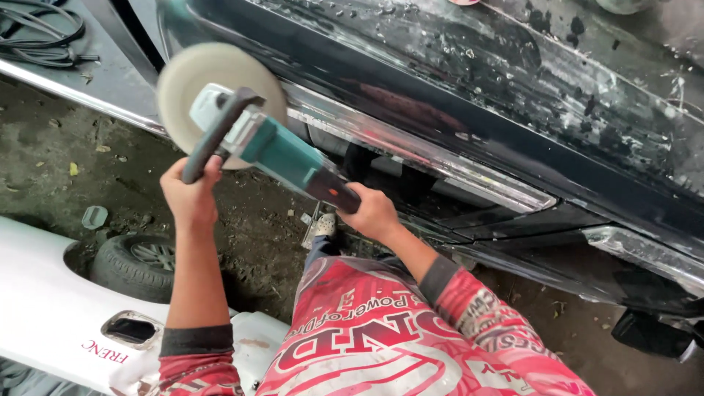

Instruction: The person uses a rotary polisher with a buffing pad to polish the front bumper and chrome trim of a black car. They move the tool back and forth across the surface, focusing on the lower bumper area and the chrome accents.

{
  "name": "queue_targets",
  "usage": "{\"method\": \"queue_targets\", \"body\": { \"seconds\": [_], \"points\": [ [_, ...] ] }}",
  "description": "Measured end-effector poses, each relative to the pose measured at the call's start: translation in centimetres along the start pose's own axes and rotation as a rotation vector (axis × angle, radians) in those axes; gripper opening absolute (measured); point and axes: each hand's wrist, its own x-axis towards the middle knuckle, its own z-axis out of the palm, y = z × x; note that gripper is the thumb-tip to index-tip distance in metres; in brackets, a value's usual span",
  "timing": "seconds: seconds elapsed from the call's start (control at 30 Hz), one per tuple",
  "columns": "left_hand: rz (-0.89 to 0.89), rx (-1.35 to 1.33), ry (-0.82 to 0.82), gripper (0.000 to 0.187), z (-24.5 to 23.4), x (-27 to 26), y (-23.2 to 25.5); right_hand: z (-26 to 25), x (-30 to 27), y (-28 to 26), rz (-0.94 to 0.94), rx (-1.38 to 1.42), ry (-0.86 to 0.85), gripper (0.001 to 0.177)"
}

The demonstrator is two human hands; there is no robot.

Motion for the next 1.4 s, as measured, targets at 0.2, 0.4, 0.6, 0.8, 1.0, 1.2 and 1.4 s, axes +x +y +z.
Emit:
{"method": "queue_targets", "body": {
  "seconds": [0.2, 0.4, 0.6, 0.8, 1.0, 1.2, 1.4],
  "points": [
    [-0.063, 0.160, -0.113, 0.011, 4.4, -4.1, 2.2, -1.3, -5.5, 2.8, 0.017, 0.056, 0.073, 0.048],
    [-0.042, 0.254, -0.224, 0.011, 9.3, -8.3, 3.0, -3.0, -11.3, 6.4, 0.049, 0.101, 0.174, 0.052],
    [0.041, 0.422, -0.319, 0.031, 12.1, -10.8, 2.7, -4.8, -16.1, 7.6, 0.208, 0.172, 0.198, 0.055],
    [-0.209, 0.298, -0.247, 0.013, 10.6, -8.7, 5.6, -5.5, -13.6, 4.1, 0.229, 0.137, 0.117, 0.054],
    [-0.182, 0.155, -0.091, 0.020, 6.1, -2.9, 6.7, -4.4, -7.6, -0.4, 0.174, 0.216, 0.012, 0.053],
    [-0.104, 0.200, -0.007, 0.035, 0.6, 3.8, 8.6, -3.2, -0.5, -5.2, 0.136, 0.193, -0.114, 0.057],
    [-0.046, 0.188, 0.019, 0.029, -1.9, 6.3, 9.4, -1.1, 2.5, -6.0, 0.030, 0.186, -0.084, 0.054]
  ]
}}
